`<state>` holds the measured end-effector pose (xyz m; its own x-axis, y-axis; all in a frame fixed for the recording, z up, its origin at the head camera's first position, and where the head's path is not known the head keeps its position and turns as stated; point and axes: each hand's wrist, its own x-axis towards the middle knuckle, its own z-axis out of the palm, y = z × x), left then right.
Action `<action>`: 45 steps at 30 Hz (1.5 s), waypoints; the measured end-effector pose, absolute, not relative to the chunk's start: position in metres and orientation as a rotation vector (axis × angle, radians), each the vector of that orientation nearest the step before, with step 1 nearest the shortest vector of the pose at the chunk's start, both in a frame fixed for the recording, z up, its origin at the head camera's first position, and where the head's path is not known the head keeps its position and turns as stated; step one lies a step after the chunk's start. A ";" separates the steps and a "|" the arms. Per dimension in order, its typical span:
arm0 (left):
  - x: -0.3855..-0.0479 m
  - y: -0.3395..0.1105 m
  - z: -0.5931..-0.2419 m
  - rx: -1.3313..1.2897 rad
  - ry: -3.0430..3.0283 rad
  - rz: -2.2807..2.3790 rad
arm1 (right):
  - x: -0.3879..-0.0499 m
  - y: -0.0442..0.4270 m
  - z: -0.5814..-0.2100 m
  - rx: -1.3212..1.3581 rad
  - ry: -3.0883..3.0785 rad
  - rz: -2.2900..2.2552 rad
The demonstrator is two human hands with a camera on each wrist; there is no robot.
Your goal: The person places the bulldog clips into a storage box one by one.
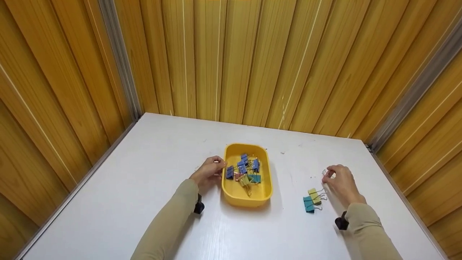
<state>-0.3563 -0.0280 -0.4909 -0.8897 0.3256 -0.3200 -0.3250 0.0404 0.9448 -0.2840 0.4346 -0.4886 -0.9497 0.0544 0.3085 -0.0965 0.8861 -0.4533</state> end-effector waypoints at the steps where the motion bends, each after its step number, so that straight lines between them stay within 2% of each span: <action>1: -0.356 -0.028 -0.491 -0.001 1.870 1.901 | -0.284 0.435 -0.490 0.041 -2.742 0.664; 30: -0.350 -0.027 -0.497 -0.068 1.872 1.906 | -0.284 0.435 -0.514 0.132 -2.769 0.288; 34: -0.350 -0.027 -0.496 -0.077 1.861 1.922 | -0.285 0.434 -0.513 0.104 -2.764 0.326; 41: -0.353 -0.027 -0.498 0.061 1.935 1.919 | -0.286 0.433 -0.504 0.042 -2.703 0.484; 45: -0.356 -0.027 -0.495 0.036 1.952 1.899 | -0.289 0.431 -0.496 0.015 -2.696 0.574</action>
